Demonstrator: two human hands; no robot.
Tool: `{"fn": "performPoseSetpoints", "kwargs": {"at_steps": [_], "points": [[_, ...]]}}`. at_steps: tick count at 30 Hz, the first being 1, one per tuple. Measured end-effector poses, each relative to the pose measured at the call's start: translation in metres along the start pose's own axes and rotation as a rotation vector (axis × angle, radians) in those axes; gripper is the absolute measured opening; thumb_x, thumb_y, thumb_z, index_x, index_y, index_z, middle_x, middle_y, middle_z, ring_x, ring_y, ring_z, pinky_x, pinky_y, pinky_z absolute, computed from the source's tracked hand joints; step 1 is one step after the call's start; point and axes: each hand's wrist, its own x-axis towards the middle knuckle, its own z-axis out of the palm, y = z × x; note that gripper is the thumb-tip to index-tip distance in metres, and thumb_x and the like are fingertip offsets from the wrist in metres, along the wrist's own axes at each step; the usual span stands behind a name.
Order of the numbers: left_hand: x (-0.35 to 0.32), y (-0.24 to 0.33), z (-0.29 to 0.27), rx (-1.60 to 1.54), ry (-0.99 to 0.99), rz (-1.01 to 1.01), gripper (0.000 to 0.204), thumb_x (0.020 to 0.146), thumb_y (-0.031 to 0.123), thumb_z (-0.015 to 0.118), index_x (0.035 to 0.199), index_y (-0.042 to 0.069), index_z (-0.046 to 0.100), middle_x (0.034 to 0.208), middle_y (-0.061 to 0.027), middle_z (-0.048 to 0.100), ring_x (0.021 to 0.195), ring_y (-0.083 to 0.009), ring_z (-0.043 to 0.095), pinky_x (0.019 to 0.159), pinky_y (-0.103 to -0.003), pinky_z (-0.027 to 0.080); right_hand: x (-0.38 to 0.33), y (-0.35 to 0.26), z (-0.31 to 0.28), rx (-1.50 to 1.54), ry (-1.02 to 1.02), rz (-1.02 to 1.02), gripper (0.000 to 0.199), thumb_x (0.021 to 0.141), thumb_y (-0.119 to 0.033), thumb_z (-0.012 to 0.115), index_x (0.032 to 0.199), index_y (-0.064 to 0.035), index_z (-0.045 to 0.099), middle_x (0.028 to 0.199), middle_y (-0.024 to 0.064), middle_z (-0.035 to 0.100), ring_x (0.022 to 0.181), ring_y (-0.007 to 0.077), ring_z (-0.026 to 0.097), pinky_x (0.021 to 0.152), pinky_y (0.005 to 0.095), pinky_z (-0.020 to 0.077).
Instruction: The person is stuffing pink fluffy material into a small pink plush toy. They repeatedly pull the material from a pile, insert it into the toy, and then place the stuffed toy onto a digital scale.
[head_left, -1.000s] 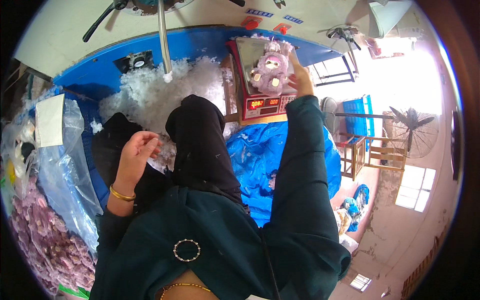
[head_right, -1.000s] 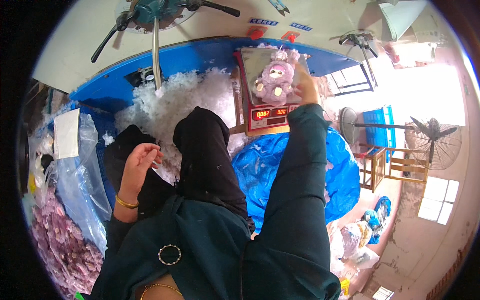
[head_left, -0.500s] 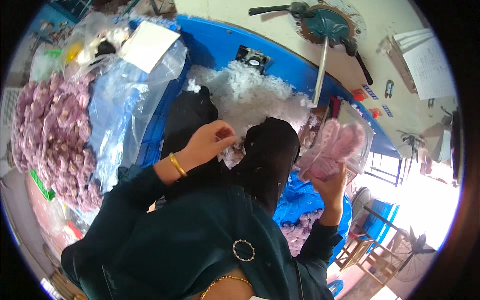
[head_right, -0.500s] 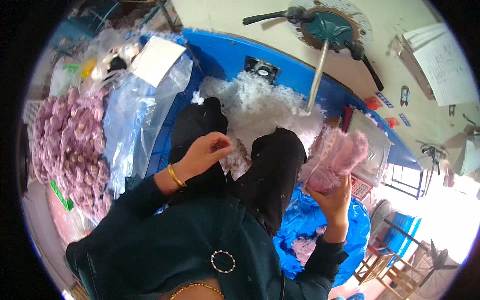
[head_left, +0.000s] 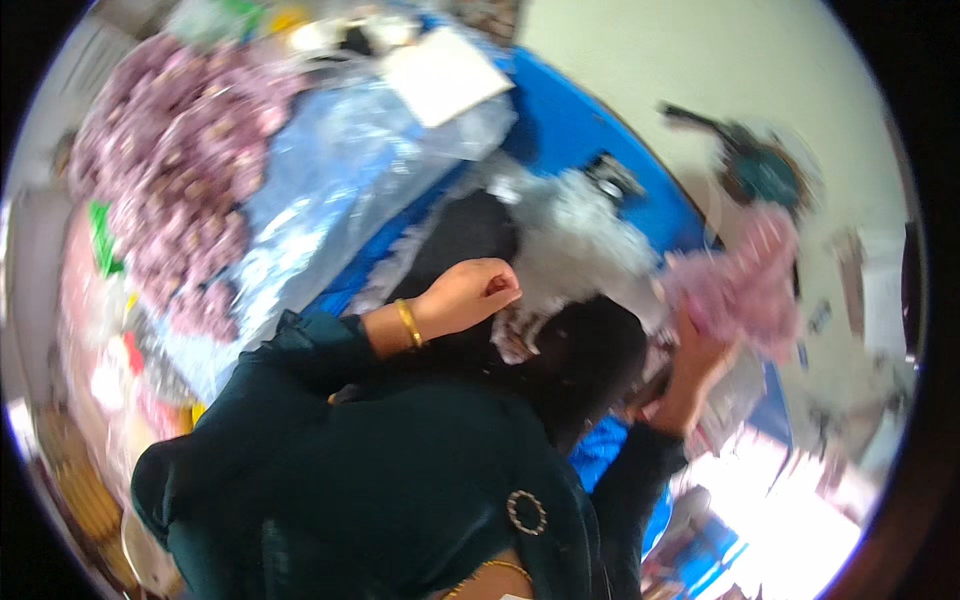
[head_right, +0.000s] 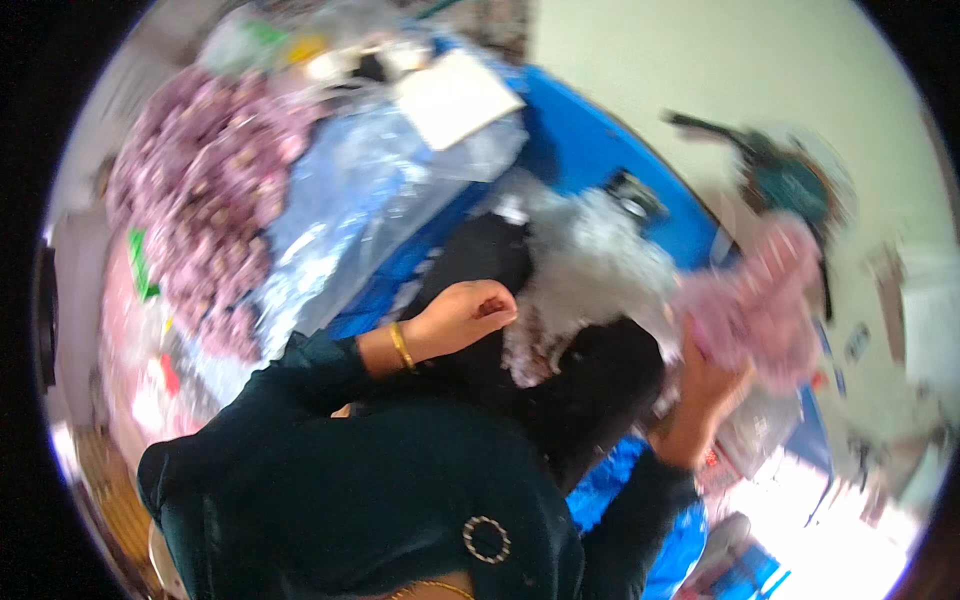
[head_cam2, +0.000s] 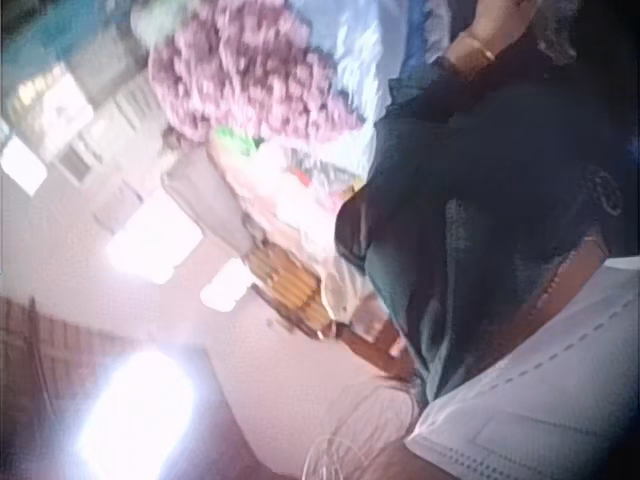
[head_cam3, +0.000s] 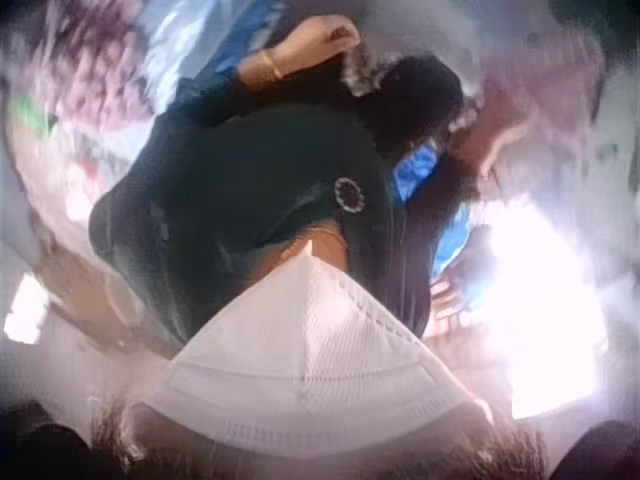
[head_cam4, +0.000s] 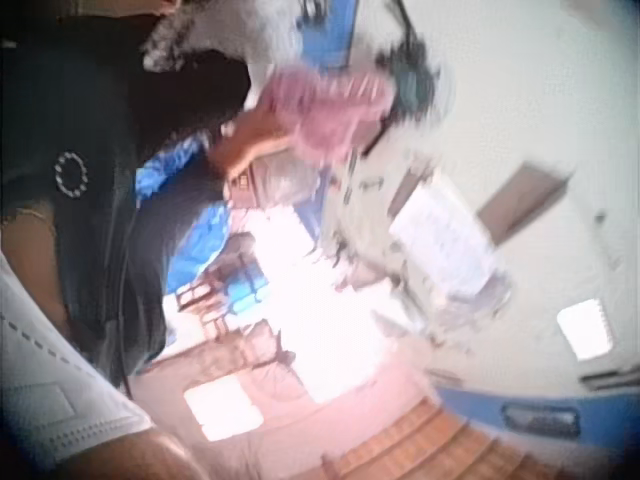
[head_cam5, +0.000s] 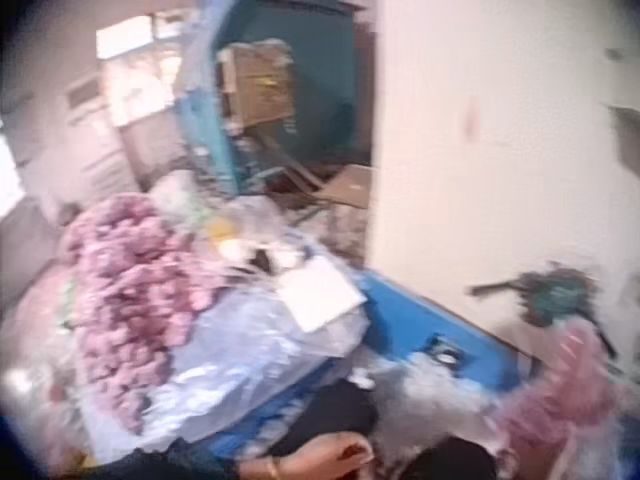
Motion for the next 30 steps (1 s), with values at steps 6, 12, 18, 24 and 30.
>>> {"fn": "performPoseSetpoints", "kwargs": {"at_steps": [6, 12, 18, 24, 30], "points": [[-0.088, -0.087, -0.099, 0.728, 0.767, -0.055, 0.036, 0.076, 0.015, 0.069, 0.108, 0.006, 0.056, 0.107, -0.0176, 0.056, 0.102, -0.0348, 0.053, 0.088, -0.042, 0.043, -0.048, 0.007, -0.014, -0.113, -0.002, 0.122, 0.048, 0.071, -0.026, 0.079, 0.108, -0.0001, 0.064, 0.107, 0.0168, 0.066, 0.098, 0.0281, 0.063, 0.087, 0.0379, 0.0481], [-0.252, -0.166, -0.197, 0.914, 1.198, -1.125, 0.063, 0.075, 0.038, 0.067, 0.122, 0.001, 0.05, 0.129, -0.0224, 0.047, 0.12, -0.0391, 0.044, 0.103, -0.043, 0.035, -0.131, 0.083, -0.074, -0.667, -0.278, 0.014, 0.046, 0.073, -0.022, 0.077, 0.107, 0.0049, 0.062, 0.105, 0.0196, 0.065, 0.094, 0.0305, 0.063, 0.083, 0.0402, 0.049], [-0.262, -0.199, -0.2, 0.978, 1.001, -1.202, 0.026, 0.081, 0.023, 0.057, 0.096, 0.002, 0.06, 0.102, -0.02, 0.06, 0.1, -0.0384, 0.056, 0.085, -0.045, 0.047, -0.237, 0.178, -0.195, -0.641, -0.74, 0.653, 0.045, 0.073, -0.021, 0.076, 0.107, 0.0057, 0.061, 0.105, 0.02, 0.064, 0.095, 0.0306, 0.062, 0.084, 0.0399, 0.0484], [-0.124, -0.082, -0.171, 0.769, 0.443, -0.278, 0.016, 0.081, 0.022, 0.056, 0.09, 0.011, 0.062, 0.076, -0.0149, 0.063, 0.07, -0.0357, 0.061, 0.064, -0.046, 0.049, -0.145, 0.038, -0.073, 0.365, -0.531, 0.642, 0.033, 0.079, -0.005, 0.069, 0.11, 0.0035, 0.059, 0.105, 0.0128, 0.062, 0.094, 0.0214, 0.06, 0.078, 0.0325, 0.0505], [0.0, 0.054, -0.03, 0.251, -0.054, 0.418, 0.032, 0.08, 0.026, 0.058, 0.104, 0.006, 0.06, 0.088, -0.0164, 0.063, 0.081, -0.0342, 0.062, 0.073, -0.041, 0.05, -0.045, -0.101, 0.021, 0.412, -0.605, -0.322, 0.042, 0.071, -0.006, 0.074, 0.111, -0.0055, 0.063, 0.115, 0.0128, 0.06, 0.087, 0.0229, 0.061, 0.074, 0.0327, 0.0495]]}}
